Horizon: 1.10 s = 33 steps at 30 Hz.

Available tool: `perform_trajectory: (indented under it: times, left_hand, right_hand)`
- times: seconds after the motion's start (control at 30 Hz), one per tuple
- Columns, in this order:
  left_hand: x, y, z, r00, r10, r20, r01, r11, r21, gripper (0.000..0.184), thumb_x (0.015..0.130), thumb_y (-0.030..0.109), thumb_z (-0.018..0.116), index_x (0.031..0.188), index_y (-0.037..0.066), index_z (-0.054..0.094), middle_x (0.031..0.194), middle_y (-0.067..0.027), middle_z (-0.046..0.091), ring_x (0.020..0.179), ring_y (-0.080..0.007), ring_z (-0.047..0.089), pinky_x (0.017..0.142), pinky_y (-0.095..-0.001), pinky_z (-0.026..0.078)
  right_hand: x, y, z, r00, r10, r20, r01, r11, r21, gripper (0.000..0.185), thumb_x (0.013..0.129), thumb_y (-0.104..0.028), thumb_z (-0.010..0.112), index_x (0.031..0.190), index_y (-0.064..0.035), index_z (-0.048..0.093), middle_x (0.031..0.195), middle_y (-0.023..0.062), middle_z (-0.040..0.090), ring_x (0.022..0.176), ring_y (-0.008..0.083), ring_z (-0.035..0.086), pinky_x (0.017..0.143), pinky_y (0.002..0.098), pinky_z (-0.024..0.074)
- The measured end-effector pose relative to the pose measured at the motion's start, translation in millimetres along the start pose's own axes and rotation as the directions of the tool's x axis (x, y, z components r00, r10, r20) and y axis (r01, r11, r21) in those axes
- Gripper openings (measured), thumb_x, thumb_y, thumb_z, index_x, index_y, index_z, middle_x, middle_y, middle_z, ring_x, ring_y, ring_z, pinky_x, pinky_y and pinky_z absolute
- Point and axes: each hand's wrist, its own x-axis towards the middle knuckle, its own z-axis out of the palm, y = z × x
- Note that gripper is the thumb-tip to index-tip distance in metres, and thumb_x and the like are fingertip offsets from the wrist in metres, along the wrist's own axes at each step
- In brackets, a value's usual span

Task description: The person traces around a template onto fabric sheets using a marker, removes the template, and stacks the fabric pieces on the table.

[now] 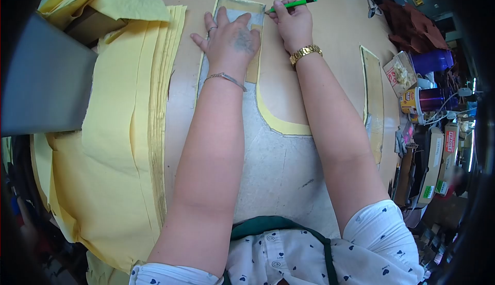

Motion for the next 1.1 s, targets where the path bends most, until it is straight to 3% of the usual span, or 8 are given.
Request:
perform_trajectory:
  times: [0.1, 0.2, 0.4, 0.63, 0.73, 0.8, 1.0, 1.1]
  left_hand:
    - [-1, 1, -1, 1.000, -0.002, 0.005, 0.002, 1.000, 0.004, 0.044, 0.074, 0.041, 0.052, 0.117, 0.032, 0.048, 0.136, -0.0048, 0.025, 0.127, -0.0277, 0.015, 0.096, -0.0598, 0.008]
    - [0, 0, -1, 1.000, -0.011, 0.012, 0.011, 1.000, -0.003, 0.045, 0.074, 0.041, 0.051, 0.117, 0.032, 0.047, 0.137, -0.0040, 0.024, 0.128, -0.0272, 0.014, 0.097, -0.0591, 0.007]
    - [0, 0, -1, 1.000, -0.011, 0.027, 0.011, 1.000, 0.023, 0.046, 0.073, 0.042, 0.049, 0.118, 0.034, 0.046, 0.137, -0.0031, 0.023, 0.128, -0.0264, 0.013, 0.097, -0.0590, 0.008]
    - [5, -1, 0, 0.999, 0.002, 0.054, -0.006, 0.997, 0.075, 0.047, 0.073, 0.044, 0.051, 0.118, 0.034, 0.045, 0.137, -0.0029, 0.024, 0.127, -0.0268, 0.014, 0.095, -0.0610, 0.009]
    - [5, 4, -5, 0.996, -0.020, 0.088, 0.012, 0.996, 0.090, 0.046, 0.073, 0.043, 0.051, 0.118, 0.034, 0.046, 0.137, -0.0026, 0.024, 0.127, -0.0270, 0.015, 0.095, -0.0611, 0.009]
    - [6, 4, -5, 0.995, -0.028, 0.093, 0.020, 0.996, 0.089, 0.045, 0.074, 0.042, 0.051, 0.117, 0.034, 0.047, 0.136, -0.0026, 0.024, 0.127, -0.0275, 0.015, 0.095, -0.0609, 0.009]
    - [10, 1, 0, 0.995, -0.034, 0.089, 0.024, 0.993, 0.117, 0.046, 0.074, 0.045, 0.051, 0.119, 0.036, 0.045, 0.137, -0.0023, 0.024, 0.128, -0.0262, 0.014, 0.095, -0.0608, 0.008]
    - [10, 0, -1, 0.996, -0.018, 0.091, 0.006, 0.990, 0.138, 0.046, 0.074, 0.045, 0.051, 0.119, 0.037, 0.044, 0.136, -0.0024, 0.025, 0.128, -0.0254, 0.014, 0.094, -0.0610, 0.008]
  right_hand:
    - [-10, -2, 0, 0.987, -0.159, 0.014, 0.158, 0.966, -0.204, 0.014, 0.077, -0.013, 0.058, 0.081, -0.0005, 0.052, 0.068, 0.0107, 0.059, 0.061, 0.0202, 0.059, 0.057, 0.0299, 0.0463]
    - [-59, -35, -8, 0.960, -0.220, 0.174, 0.277, 0.841, -0.466, 0.012, 0.077, -0.013, 0.058, 0.080, -0.0026, 0.054, 0.065, 0.0123, 0.057, 0.059, 0.0271, 0.056, 0.057, 0.0328, 0.0451]
    - [-165, -68, -42, 0.890, -0.206, 0.406, 0.338, 0.897, -0.286, 0.013, 0.072, -0.007, 0.060, 0.074, -0.0023, 0.048, 0.073, 0.0117, 0.053, 0.066, 0.0278, 0.053, 0.059, 0.0335, 0.0435]
    - [-193, -73, -113, 0.880, -0.135, 0.456, 0.335, 0.856, -0.393, 0.010, 0.074, -0.006, 0.058, 0.078, -0.0029, 0.050, 0.073, 0.0094, 0.054, 0.070, 0.0260, 0.052, 0.064, 0.0309, 0.0422]
    - [-194, -53, -163, 0.948, -0.014, 0.317, 0.143, 0.910, -0.388, 0.008, 0.077, -0.007, 0.056, 0.081, -0.0032, 0.050, 0.074, 0.0069, 0.055, 0.073, 0.0197, 0.053, 0.068, 0.0271, 0.0418]
    - [-191, -44, -199, 0.954, 0.181, 0.241, -0.143, 0.976, -0.166, 0.008, 0.080, -0.009, 0.054, 0.083, -0.0040, 0.049, 0.076, 0.0028, 0.055, 0.075, 0.0125, 0.053, 0.071, 0.0246, 0.0415]
    - [-160, -30, -285, 0.928, 0.317, 0.198, -0.268, 0.934, -0.236, 0.008, 0.082, -0.010, 0.053, 0.083, -0.0041, 0.048, 0.073, -0.0007, 0.052, 0.074, 0.0080, 0.051, 0.070, 0.0239, 0.0420]
    - [-143, -38, -290, 0.879, 0.404, 0.253, -0.254, 0.846, -0.469, 0.008, 0.082, -0.010, 0.053, 0.082, -0.0044, 0.047, 0.079, 0.0010, 0.052, 0.077, 0.0087, 0.051, 0.072, 0.0240, 0.0419]
